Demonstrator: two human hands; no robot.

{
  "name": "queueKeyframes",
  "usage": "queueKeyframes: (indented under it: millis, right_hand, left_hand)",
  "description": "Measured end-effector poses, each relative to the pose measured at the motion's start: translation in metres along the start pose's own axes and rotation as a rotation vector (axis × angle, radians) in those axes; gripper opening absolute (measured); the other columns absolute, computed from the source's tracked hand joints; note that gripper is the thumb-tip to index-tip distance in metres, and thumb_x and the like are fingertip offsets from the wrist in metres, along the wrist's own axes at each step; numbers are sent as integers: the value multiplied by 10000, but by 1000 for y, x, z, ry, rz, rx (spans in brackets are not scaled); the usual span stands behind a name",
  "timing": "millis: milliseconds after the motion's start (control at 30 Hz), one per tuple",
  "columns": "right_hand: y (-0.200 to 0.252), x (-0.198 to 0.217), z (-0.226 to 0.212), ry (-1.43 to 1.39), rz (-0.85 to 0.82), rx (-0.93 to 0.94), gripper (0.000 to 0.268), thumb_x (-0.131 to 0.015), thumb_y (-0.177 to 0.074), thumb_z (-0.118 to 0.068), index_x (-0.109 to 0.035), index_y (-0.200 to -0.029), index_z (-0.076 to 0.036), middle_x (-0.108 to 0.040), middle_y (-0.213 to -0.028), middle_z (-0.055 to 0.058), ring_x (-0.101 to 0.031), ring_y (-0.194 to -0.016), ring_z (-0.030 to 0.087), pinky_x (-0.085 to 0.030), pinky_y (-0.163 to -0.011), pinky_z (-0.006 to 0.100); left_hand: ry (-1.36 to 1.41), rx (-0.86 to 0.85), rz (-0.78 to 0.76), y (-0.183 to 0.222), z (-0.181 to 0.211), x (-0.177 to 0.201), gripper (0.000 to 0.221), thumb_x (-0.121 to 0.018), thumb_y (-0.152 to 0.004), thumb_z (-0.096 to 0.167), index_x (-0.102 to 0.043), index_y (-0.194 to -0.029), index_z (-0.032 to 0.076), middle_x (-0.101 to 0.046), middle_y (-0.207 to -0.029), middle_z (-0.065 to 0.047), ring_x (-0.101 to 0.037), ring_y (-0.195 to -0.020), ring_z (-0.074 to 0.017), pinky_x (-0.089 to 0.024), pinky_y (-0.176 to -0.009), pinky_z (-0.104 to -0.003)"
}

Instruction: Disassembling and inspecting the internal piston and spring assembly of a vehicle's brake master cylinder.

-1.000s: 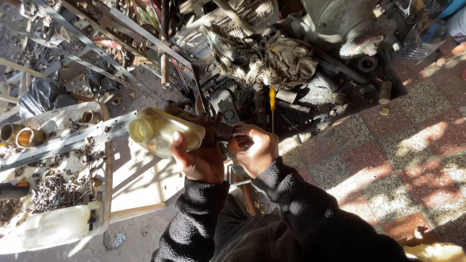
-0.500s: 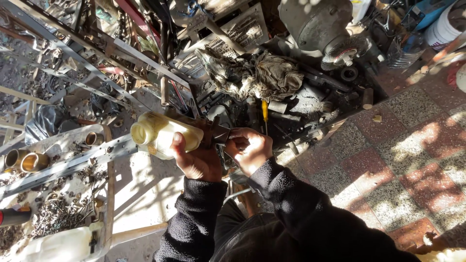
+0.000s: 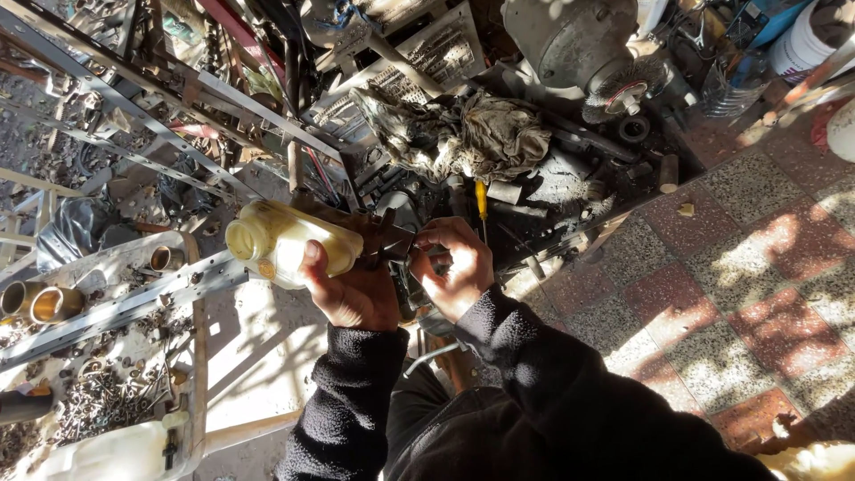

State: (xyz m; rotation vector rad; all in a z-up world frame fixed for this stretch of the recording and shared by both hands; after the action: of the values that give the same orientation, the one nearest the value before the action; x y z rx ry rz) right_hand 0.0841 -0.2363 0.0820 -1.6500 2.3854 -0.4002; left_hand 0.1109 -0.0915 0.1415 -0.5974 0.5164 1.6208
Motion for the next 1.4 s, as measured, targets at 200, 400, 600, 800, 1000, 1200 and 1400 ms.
queueKeyframes:
  millis: [200, 400, 600, 800, 1000, 1200, 1400]
  right_hand:
    - [25, -21, 59, -458, 25, -602, 229, -778, -862, -63, -729, -1086, -58, -788, -957, 117, -733, -739, 190, -655, -669, 336]
    - [28, -15, 46, -613, -115, -694, 233, -720, -941, -125, -727, -1160, -47, -770, -1004, 83, -739, -859, 154, -646, -808, 314]
    - [40, -28, 80, -805, -68, -727, 269, -777, -883, -149, -673, -1106, -41, -762, -995, 66, -740, -868, 153, -643, -798, 313]
    - [46, -28, 86, -895, -43, -775, 267, -831, -854, -162, -681, -1045, -52, -741, -928, 74, -719, -810, 158, -613, -744, 316]
    - [47, -26, 80, -944, -19, -770, 256, -829, -863, -171, -677, -1041, -66, -734, -944, 49, -701, -827, 129, -600, -766, 300]
    - [44, -23, 76, -972, 1, -743, 255, -827, -852, -165, -675, -1034, -70, -742, -966, 55, -696, -827, 130, -600, -753, 302]
    - [49, -24, 90, -986, 7, -695, 253, -829, -870, -162, -675, -1047, -67, -728, -937, 58, -674, -783, 136, -585, -737, 310]
  left_hand:
    - [32, -13, -32, 5, 6, -12, 727, -750, -858, 471, -513, -1423, 81, -672, -1165, -94, -658, -1082, -267, -534, -1055, -519]
    - [31, -12, -92, 8, 2, -9, 719, -754, -890, 458, -504, -1445, 76, -655, -1190, -105, -648, -1095, -274, -513, -1043, -489]
    - [15, -46, -128, 13, -1, -10, 679, -733, -913, 430, -496, -1411, 33, -648, -1219, -113, -636, -1151, -281, -494, -1076, -484]
    - [-11, -59, -155, 15, -6, -16, 678, -718, -910, 409, -493, -1423, 27, -636, -1219, -120, -623, -1155, -287, -488, -1080, -501]
    - [12, -15, -120, 16, -10, -13, 705, -713, -892, 399, -471, -1452, 46, -627, -1263, -112, -619, -1190, -282, -480, -1101, -501]
    - [-17, -9, -122, 16, -12, -12, 714, -715, -883, 402, -467, -1448, 41, -629, -1265, -133, -623, -1195, -295, -500, -1088, -501]
    - [-61, -10, -94, 15, -15, -7, 705, -722, -870, 408, -489, -1421, 35, -638, -1257, -130, -635, -1196, -295, -509, -1084, -504]
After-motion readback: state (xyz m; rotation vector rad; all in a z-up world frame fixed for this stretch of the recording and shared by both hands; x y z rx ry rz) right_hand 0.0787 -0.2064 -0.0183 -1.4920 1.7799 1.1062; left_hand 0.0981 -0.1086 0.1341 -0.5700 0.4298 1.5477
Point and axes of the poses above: each hand's wrist, its own y-axis away from the middle knuckle, its own x-axis out of the back of the hand, z = x × y, the point moved 7 cm from there along -y, towards the middle knuckle
